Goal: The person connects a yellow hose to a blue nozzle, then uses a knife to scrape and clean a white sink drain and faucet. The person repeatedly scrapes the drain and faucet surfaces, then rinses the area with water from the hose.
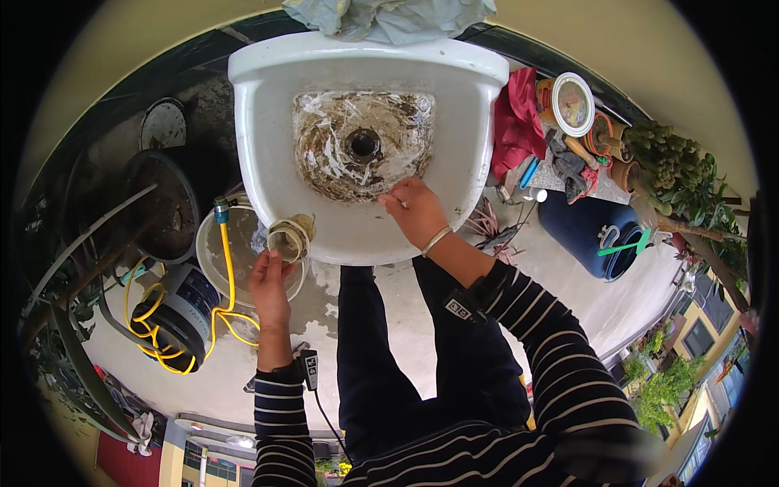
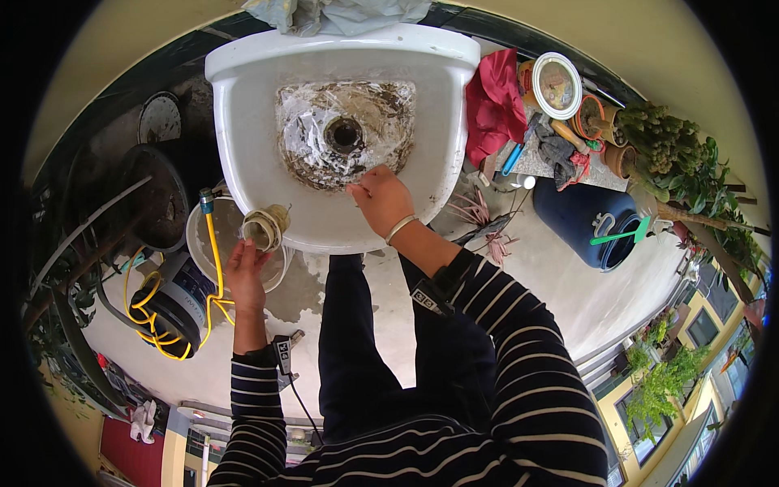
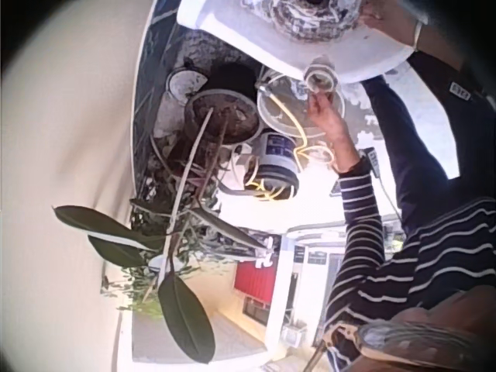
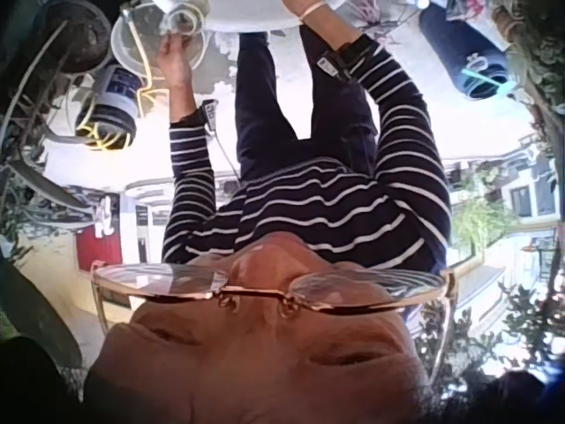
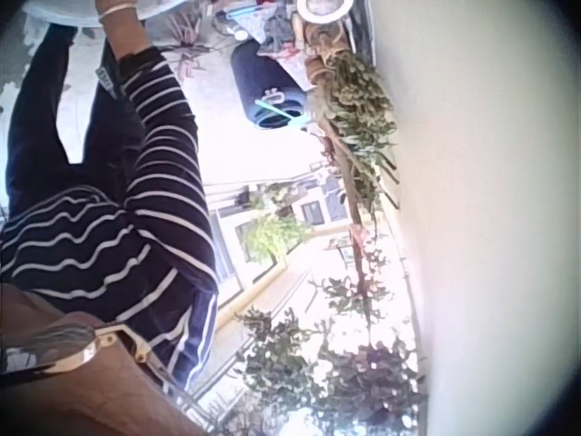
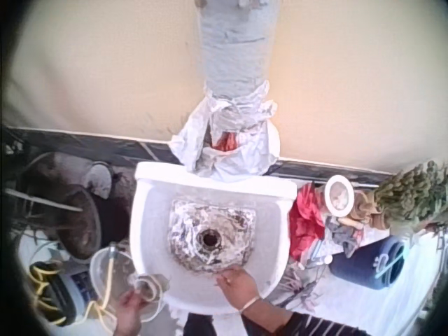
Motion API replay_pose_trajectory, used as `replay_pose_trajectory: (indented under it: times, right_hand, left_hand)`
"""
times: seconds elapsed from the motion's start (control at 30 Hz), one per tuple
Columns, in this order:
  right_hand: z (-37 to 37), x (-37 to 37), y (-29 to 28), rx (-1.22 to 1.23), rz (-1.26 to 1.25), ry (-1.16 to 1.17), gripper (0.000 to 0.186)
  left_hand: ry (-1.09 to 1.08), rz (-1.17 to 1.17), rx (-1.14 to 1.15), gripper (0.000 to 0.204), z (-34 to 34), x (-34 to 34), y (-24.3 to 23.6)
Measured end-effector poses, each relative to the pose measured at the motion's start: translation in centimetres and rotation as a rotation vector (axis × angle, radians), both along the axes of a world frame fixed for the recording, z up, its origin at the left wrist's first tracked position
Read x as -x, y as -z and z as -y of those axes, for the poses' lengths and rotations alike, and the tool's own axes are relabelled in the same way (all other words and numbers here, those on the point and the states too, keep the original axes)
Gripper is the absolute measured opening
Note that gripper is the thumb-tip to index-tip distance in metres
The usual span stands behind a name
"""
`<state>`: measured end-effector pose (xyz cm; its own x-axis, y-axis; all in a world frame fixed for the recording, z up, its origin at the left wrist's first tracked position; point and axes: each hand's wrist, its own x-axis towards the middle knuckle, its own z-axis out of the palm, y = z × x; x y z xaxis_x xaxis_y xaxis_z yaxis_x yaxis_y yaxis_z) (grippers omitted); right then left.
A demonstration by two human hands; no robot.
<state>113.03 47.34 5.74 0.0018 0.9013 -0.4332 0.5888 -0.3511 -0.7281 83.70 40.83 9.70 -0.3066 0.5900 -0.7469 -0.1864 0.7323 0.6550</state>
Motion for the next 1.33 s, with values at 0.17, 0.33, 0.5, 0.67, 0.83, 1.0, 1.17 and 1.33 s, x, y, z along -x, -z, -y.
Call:
replay_pose_trajectory:
  times: [0.17, 0.33, 0.5, 0.67, 0.83, 1.0, 1.17, 1.33]
  right_hand:
    - [-2.3, 0.6, 2.0, 0.024, 0.072, -0.269, 0.031]
    - [-2.9, 2.9, 3.2, 0.02, 0.049, -0.346, 0.023]
    - [-3.1, 4.0, 4.8, 0.132, 0.086, -0.613, 0.025]
    - [-1.3, 4.4, 7.9, 0.071, 0.11, -0.846, 0.036]
    - [0.0, 5.7, 7.0, 0.132, -0.057, -0.809, 0.038]
    - [1.1, 7.3, 2.7, 0.445, -0.345, -0.445, 0.048]
    - [2.9, 8.5, -0.4, 0.661, -0.69, -0.03, 0.062]
    - [3.6, 9.0, -1.3, 0.561, -0.659, -0.141, 0.089]
  left_hand:
    - [-0.131, 0.123, -0.027, 0.023, 2.0, 0.7, -0.2]
    - [-0.221, 0.172, -0.028, 0.024, 3.5, 0.7, -0.5]
    - [-0.24, 0.243, -0.044, 0.025, 4.4, 0.4, -0.9]
    - [-0.229, 0.254, -0.031, 0.025, 5.5, -0.3, -0.2]
    - [-0.201, 0.279, -0.058, 0.026, 5.8, -1.1, 0.1]
    - [-0.203, 0.256, -0.045, 0.029, 5.3, -2.4, -0.2]
    - [-0.185, 0.233, -0.07, 0.037, 4.8, -3.1, 0.6]
    - [-0.084, 0.199, -0.148, 0.04, 4.7, -4.4, 1.3]
